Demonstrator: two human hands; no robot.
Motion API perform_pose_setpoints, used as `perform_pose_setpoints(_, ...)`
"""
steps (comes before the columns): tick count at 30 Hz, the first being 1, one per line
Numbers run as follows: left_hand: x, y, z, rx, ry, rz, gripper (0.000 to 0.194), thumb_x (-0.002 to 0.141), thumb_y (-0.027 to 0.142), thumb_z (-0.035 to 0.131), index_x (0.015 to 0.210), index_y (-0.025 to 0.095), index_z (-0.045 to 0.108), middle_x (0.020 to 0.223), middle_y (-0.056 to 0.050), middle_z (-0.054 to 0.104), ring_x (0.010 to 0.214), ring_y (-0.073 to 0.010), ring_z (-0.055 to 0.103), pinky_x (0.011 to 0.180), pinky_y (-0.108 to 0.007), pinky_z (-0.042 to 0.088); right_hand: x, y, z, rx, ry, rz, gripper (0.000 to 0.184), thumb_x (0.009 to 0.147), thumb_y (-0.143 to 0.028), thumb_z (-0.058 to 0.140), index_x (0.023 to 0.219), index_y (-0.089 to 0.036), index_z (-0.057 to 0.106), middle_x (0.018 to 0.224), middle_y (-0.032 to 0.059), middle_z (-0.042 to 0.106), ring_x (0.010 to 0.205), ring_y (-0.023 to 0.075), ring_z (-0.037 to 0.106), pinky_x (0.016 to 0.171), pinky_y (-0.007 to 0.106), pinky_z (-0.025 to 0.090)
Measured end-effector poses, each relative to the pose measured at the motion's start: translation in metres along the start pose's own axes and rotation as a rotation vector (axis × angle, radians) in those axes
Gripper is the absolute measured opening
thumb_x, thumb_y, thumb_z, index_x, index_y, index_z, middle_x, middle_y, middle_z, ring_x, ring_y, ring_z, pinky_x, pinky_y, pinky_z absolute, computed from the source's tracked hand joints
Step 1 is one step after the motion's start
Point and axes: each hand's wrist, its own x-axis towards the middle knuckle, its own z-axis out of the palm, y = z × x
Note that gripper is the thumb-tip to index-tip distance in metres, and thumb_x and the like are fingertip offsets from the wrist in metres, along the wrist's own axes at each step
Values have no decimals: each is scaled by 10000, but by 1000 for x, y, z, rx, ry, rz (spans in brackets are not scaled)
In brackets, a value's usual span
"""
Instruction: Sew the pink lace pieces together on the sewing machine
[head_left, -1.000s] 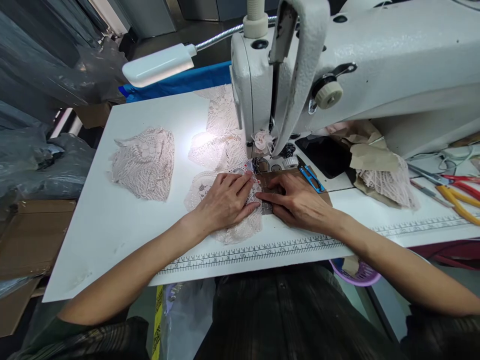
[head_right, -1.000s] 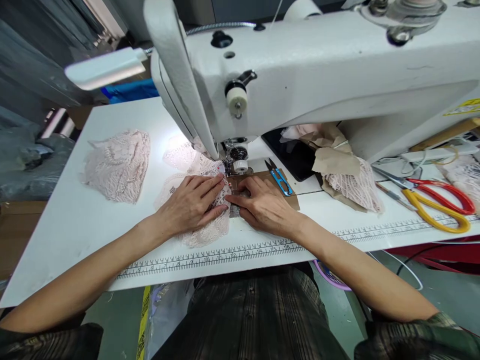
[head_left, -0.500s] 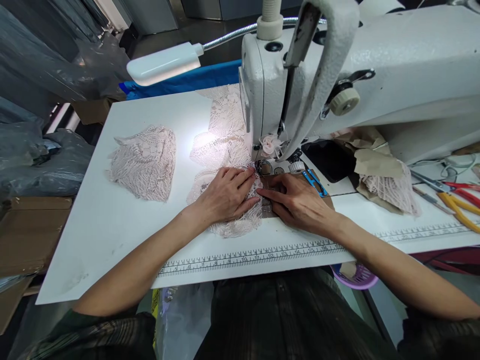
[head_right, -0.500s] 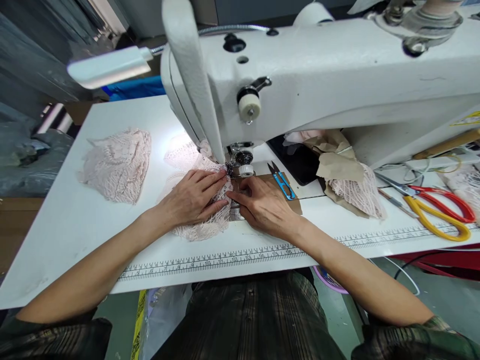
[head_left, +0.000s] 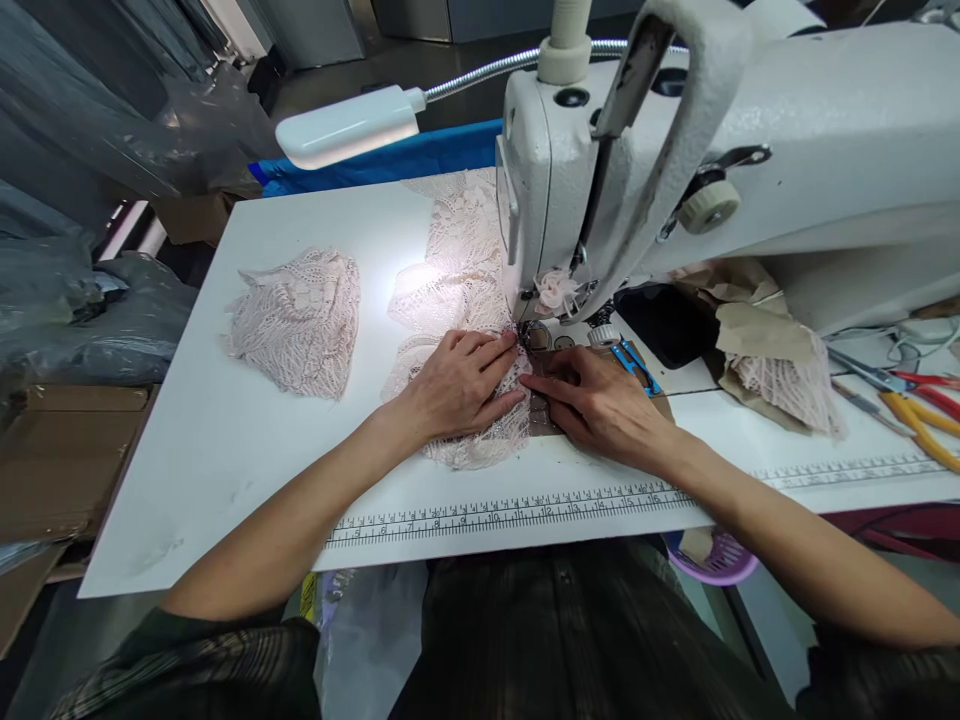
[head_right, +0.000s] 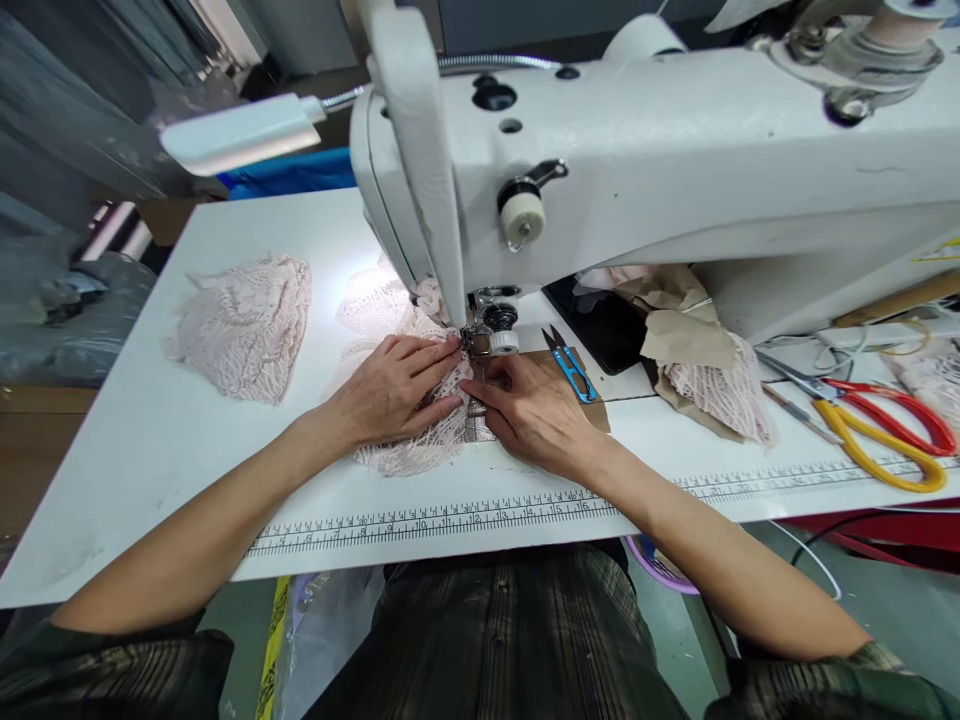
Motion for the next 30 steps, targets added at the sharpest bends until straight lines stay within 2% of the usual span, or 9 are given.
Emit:
perform_pose_setpoints(6,-1,4,-3,7,-6,-7,498,986,450,447,1267,63,583,1355,-159,580,1158,-294,557,928,-433,439,-1,-1,3,8,37,-13,353,921,-176,501,1227,-201,674,1100,132,557,948,233,564,835,394,515)
perform_pose_setpoints(12,0,8,-5,65,-62,-21,521,1003,455,394,1266,46,579,1366,-184,561,1151,-311,555,913,-449,412,-3,-2,3,2,25,-3,370,916,-173,508,1244,-227,670,1082,116,556,933,226,562,830,388,510)
perform_pose_setpoints(18,-1,8,-4,29,-60,-26,497,995,437,398,1281,70,570,1317,-177,594,1107,-303,565,892,-436,381,-4,-3,5,-51,18,13,389,907,-161,491,1236,-257,676,1071,101,557,933,226,552,793,380,510)
perform_pose_setpoints(30,-3,2,1,23,-56,-7,487,989,450,366,1254,107,587,1352,-132,586,1077,-271,571,908,-392,347,-2,-10,4,-58,37,24,383,908,-168,473,1196,-270,705,1052,102,555,870,209,550,765,366,519)
